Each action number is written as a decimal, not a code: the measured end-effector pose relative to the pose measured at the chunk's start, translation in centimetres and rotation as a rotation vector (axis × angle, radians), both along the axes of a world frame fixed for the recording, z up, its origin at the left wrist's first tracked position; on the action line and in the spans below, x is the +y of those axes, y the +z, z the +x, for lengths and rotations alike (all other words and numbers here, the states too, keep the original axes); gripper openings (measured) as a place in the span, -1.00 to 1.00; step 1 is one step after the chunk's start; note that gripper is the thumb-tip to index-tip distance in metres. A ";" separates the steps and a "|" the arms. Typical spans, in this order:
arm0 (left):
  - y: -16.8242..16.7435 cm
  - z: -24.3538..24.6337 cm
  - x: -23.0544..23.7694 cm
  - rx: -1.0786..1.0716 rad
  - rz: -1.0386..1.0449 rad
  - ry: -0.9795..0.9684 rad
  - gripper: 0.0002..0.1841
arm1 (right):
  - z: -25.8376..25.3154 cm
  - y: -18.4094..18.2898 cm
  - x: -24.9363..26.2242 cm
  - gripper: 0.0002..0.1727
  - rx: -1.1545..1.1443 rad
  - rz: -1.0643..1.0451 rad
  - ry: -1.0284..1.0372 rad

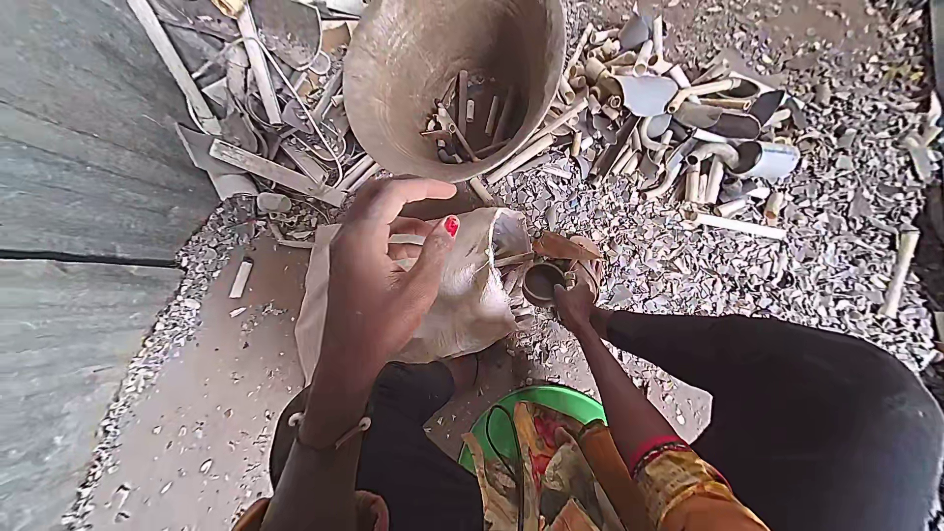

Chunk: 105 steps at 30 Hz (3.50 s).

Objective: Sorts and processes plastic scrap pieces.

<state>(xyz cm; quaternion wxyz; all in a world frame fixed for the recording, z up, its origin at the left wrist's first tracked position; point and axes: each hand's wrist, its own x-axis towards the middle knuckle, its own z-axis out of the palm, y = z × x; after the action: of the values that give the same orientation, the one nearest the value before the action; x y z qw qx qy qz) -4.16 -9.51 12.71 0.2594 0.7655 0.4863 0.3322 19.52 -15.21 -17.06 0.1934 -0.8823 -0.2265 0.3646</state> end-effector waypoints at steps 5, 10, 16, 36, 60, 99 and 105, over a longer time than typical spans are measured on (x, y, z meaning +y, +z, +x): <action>-0.9 -0.1 -0.4 0.058 -0.013 -0.038 -0.70 | -6.5 5.4 2.0 -0.52 0.420 0.323 0.142; -2.9 -1.0 -0.7 0.193 -0.024 -0.038 -0.73 | -5.1 6.1 4.9 -0.54 0.226 0.286 0.283; -3.3 -2.9 -0.6 0.323 0.043 -0.048 -0.70 | 4.7 1.8 4.3 -0.31 -0.073 0.102 -0.052; -3.6 1.8 -0.1 0.753 -0.478 -0.389 -0.55 | -4.8 8.6 1.4 -0.44 1.041 0.528 0.246; -1.2 2.6 -5.4 -0.243 -0.032 -0.499 -0.50 | 1.4 30.0 -3.9 -0.78 1.011 1.070 0.386; 3.2 7.0 -6.1 -1.275 -0.385 -0.530 -0.38 | -4.1 30.7 -7.6 -0.82 1.712 0.539 0.722; 3.7 7.0 -6.3 -1.216 -0.373 -0.414 -0.37 | -4.3 31.9 -7.6 -0.79 1.455 0.538 0.737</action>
<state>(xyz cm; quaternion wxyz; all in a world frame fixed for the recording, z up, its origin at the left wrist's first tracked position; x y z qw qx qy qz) 2.84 -15.77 16.42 0.6737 0.4617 0.1456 0.5584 15.25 -22.76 14.86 0.3625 -0.2229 -0.3972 0.8131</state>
